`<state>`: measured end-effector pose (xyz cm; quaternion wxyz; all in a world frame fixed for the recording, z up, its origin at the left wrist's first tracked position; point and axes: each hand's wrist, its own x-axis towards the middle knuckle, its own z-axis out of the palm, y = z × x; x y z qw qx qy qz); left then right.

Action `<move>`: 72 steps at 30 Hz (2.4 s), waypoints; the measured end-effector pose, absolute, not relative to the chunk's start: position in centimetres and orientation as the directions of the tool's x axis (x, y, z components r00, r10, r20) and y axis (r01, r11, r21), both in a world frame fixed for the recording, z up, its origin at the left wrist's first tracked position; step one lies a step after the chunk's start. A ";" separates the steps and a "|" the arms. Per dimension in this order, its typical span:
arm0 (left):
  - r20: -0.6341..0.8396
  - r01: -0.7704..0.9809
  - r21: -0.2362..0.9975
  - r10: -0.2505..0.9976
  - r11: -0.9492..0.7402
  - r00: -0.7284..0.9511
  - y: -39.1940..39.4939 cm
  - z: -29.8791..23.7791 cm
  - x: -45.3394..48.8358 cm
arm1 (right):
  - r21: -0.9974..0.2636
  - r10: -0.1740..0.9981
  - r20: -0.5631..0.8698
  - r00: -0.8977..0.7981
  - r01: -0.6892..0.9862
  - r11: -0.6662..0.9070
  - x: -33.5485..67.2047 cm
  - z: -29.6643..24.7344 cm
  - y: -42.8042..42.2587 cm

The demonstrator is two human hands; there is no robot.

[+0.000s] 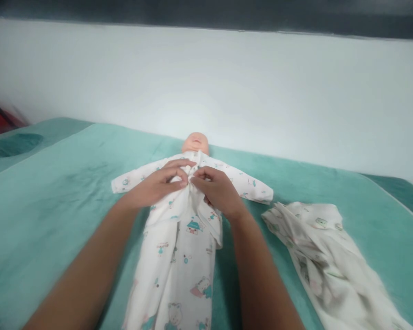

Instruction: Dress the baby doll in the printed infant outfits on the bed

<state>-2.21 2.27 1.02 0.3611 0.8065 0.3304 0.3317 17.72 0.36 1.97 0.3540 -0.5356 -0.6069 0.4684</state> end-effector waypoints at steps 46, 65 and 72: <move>0.288 0.336 0.936 0.778 -0.106 -0.558 -0.4 -4.7 -8.7 | -0.371 0.850 0.523 -0.054 0.884 0.285 28.0 -5.4 -5.2; 0.477 0.927 0.343 0.878 -0.155 -0.030 3.7 -1.8 -3.2 | -0.315 0.891 0.390 -0.233 0.875 0.367 27.5 -6.5 -4.6; 0.236 0.958 0.281 0.972 -0.052 -0.016 8.0 -2.6 -4.4 | -0.149 0.921 0.238 -0.309 0.925 0.349 27.2 -6.6 -4.3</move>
